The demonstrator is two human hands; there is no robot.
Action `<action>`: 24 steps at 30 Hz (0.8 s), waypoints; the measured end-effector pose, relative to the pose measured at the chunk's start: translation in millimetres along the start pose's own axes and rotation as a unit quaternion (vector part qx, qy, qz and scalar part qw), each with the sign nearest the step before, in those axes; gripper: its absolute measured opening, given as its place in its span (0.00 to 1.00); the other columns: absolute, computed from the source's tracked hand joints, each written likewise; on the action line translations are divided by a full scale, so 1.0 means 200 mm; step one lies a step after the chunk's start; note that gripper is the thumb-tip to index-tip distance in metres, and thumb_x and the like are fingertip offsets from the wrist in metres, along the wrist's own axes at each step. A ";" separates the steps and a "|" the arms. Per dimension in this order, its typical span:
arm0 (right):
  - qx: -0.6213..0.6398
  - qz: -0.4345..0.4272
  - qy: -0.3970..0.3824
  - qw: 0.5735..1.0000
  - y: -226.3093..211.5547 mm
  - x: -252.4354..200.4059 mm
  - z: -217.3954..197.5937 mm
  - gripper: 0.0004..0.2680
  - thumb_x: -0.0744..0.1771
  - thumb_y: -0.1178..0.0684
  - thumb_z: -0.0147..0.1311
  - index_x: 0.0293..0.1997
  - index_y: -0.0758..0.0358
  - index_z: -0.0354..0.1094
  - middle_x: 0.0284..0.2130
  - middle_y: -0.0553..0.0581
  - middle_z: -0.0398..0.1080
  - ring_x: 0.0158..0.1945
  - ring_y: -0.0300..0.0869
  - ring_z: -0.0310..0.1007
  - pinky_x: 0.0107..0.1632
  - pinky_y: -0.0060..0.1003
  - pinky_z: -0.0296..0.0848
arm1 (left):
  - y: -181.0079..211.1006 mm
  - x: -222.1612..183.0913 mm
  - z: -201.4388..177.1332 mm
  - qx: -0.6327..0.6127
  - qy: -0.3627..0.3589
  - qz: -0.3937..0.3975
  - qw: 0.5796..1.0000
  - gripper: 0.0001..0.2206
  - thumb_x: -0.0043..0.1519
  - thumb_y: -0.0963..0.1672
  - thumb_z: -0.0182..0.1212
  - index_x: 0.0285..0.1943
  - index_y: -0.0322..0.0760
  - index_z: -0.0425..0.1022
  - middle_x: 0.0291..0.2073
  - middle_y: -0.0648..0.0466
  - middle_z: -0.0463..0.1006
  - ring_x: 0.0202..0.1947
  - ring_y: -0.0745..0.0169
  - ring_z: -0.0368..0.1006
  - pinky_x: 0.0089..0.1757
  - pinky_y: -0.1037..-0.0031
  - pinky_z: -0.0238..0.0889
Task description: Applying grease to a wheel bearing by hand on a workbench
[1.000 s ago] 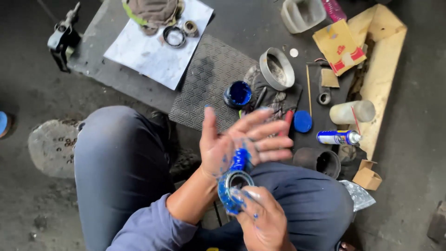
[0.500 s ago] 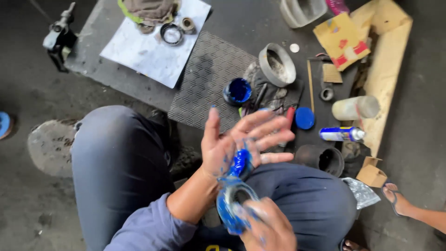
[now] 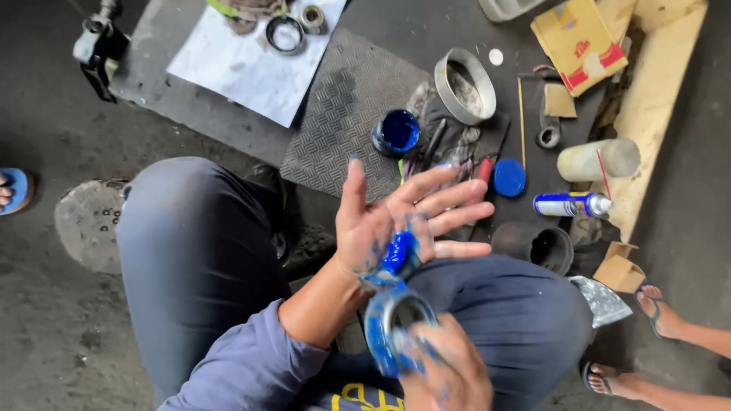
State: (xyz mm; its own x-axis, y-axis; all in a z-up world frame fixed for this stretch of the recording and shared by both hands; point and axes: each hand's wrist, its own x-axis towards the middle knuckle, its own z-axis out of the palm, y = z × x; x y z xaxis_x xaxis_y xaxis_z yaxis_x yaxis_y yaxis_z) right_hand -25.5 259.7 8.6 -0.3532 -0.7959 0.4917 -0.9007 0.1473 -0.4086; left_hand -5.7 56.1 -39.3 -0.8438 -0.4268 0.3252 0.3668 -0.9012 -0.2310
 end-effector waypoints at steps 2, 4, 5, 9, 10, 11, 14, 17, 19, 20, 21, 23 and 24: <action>0.077 -0.008 -0.072 0.994 0.00 0.13 0.03 0.09 0.61 0.61 0.62 0.42 0.56 0.75 0.39 0.54 0.77 0.42 0.49 0.78 0.51 0.37 0.76 | 0.00 -0.02 0.02 0.017 0.004 0.007 1.000 0.47 0.65 0.69 0.34 0.81 0.37 0.54 0.78 0.34 0.53 0.80 0.28 0.46 0.70 0.22 0.39; 0.163 -0.021 -0.146 0.976 -0.02 0.16 0.00 0.12 0.62 0.66 0.58 0.48 0.61 0.73 0.41 0.58 0.75 0.37 0.48 0.76 0.47 0.36 0.76 | 0.03 0.03 0.17 0.042 0.009 0.023 0.999 0.46 0.64 0.69 0.34 0.82 0.39 0.53 0.79 0.36 0.53 0.81 0.30 0.46 0.70 0.23 0.39; 0.109 -0.003 -0.127 0.986 -0.02 0.11 -0.04 0.09 0.62 0.59 0.61 0.46 0.57 0.75 0.42 0.53 0.75 0.43 0.49 0.75 0.54 0.41 0.75 | 0.05 0.08 0.30 0.008 0.174 0.012 0.985 0.51 0.57 0.69 0.28 0.81 0.35 0.49 0.78 0.31 0.50 0.79 0.25 0.43 0.67 0.23 0.36; 0.189 -0.033 -0.131 0.973 0.03 0.18 0.07 0.17 0.60 0.67 0.69 0.53 0.64 0.70 0.42 0.60 0.74 0.37 0.47 0.75 0.45 0.35 0.77 | 0.05 -0.03 0.02 0.100 -0.048 -0.017 0.994 0.48 0.64 0.70 0.30 0.82 0.40 0.55 0.75 0.29 0.58 0.77 0.23 0.53 0.74 0.30 0.42; 0.193 -0.036 -0.130 0.972 0.03 0.15 0.02 0.17 0.60 0.67 0.69 0.53 0.64 0.70 0.42 0.60 0.74 0.37 0.47 0.75 0.45 0.35 0.77 | 0.04 -0.02 0.01 0.105 -0.047 -0.015 0.993 0.48 0.64 0.70 0.30 0.82 0.40 0.55 0.75 0.29 0.58 0.77 0.23 0.53 0.74 0.30 0.42; 0.129 -0.048 -0.112 0.984 0.03 0.12 -0.02 0.09 0.63 0.57 0.63 0.47 0.59 0.73 0.42 0.56 0.74 0.39 0.49 0.75 0.49 0.40 0.77 | 0.04 -0.01 -0.01 0.072 -0.024 -0.006 0.997 0.48 0.64 0.70 0.32 0.82 0.38 0.55 0.77 0.32 0.56 0.78 0.24 0.51 0.72 0.28 0.42; 0.115 -0.048 -0.145 0.982 0.04 0.12 0.00 0.09 0.64 0.57 0.59 0.49 0.59 0.73 0.43 0.57 0.73 0.42 0.52 0.75 0.51 0.44 0.76 | 0.02 -0.06 0.03 0.047 0.015 -0.018 0.999 0.49 0.62 0.70 0.32 0.82 0.38 0.52 0.78 0.33 0.53 0.78 0.26 0.50 0.70 0.26 0.44; 0.077 -0.107 -0.118 0.984 -0.03 0.23 0.00 0.06 0.64 0.60 0.58 0.44 0.60 0.72 0.40 0.59 0.74 0.40 0.49 0.77 0.49 0.45 0.77 | 0.03 0.01 0.00 0.052 -0.008 -0.022 0.998 0.49 0.62 0.70 0.32 0.82 0.39 0.52 0.79 0.34 0.52 0.79 0.26 0.49 0.70 0.24 0.41; 0.000 -0.147 -0.074 0.986 -0.08 0.20 -0.02 0.04 0.66 0.54 0.55 0.33 0.58 0.75 0.34 0.57 0.76 0.39 0.44 0.79 0.48 0.47 0.79 | 0.01 -0.05 0.06 0.026 -0.005 0.009 1.000 0.47 0.65 0.70 0.34 0.82 0.39 0.54 0.79 0.36 0.53 0.80 0.26 0.46 0.71 0.22 0.37; 0.094 -0.100 -0.118 0.984 -0.04 0.21 0.02 0.05 0.64 0.61 0.57 0.42 0.61 0.73 0.39 0.59 0.74 0.38 0.47 0.76 0.47 0.44 0.77 | 0.01 -0.01 0.14 -0.005 0.077 -0.007 0.997 0.50 0.59 0.70 0.31 0.82 0.38 0.48 0.79 0.33 0.49 0.77 0.24 0.45 0.66 0.21 0.39; 0.186 -0.050 -0.159 0.968 0.01 0.22 0.05 0.12 0.63 0.67 0.59 0.51 0.65 0.70 0.43 0.62 0.73 0.38 0.51 0.73 0.46 0.41 0.75 | 0.02 0.03 0.21 -0.034 0.158 -0.023 0.986 0.53 0.52 0.70 0.28 0.81 0.37 0.43 0.79 0.31 0.44 0.75 0.22 0.43 0.61 0.20 0.41; 0.118 -0.071 -0.125 0.983 -0.10 0.29 0.00 0.04 0.64 0.64 0.57 0.39 0.65 0.71 0.39 0.62 0.72 0.35 0.49 0.73 0.44 0.38 0.75 | 0.01 0.01 0.05 -0.018 0.074 -0.005 0.997 0.48 0.59 0.69 0.33 0.82 0.38 0.47 0.79 0.33 0.46 0.78 0.24 0.43 0.66 0.20 0.38; 0.058 -0.085 -0.100 0.990 -0.17 0.30 -0.03 0.04 0.64 0.62 0.56 0.27 0.65 0.73 0.35 0.63 0.72 0.31 0.48 0.72 0.42 0.36 0.75 | 0.00 -0.04 -0.03 -0.003 0.000 0.020 1.000 0.44 0.66 0.67 0.37 0.82 0.39 0.52 0.80 0.35 0.49 0.80 0.26 0.43 0.71 0.21 0.34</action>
State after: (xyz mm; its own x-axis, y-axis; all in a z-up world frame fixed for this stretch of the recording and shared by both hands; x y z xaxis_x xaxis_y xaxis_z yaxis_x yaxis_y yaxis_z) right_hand -17.3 211.2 57.0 -0.1318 -0.9052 0.4041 -0.9036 -0.0580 -0.4245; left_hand -1.0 60.7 -47.7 -0.8289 -0.4623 0.3150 0.3975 -0.8830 -0.2497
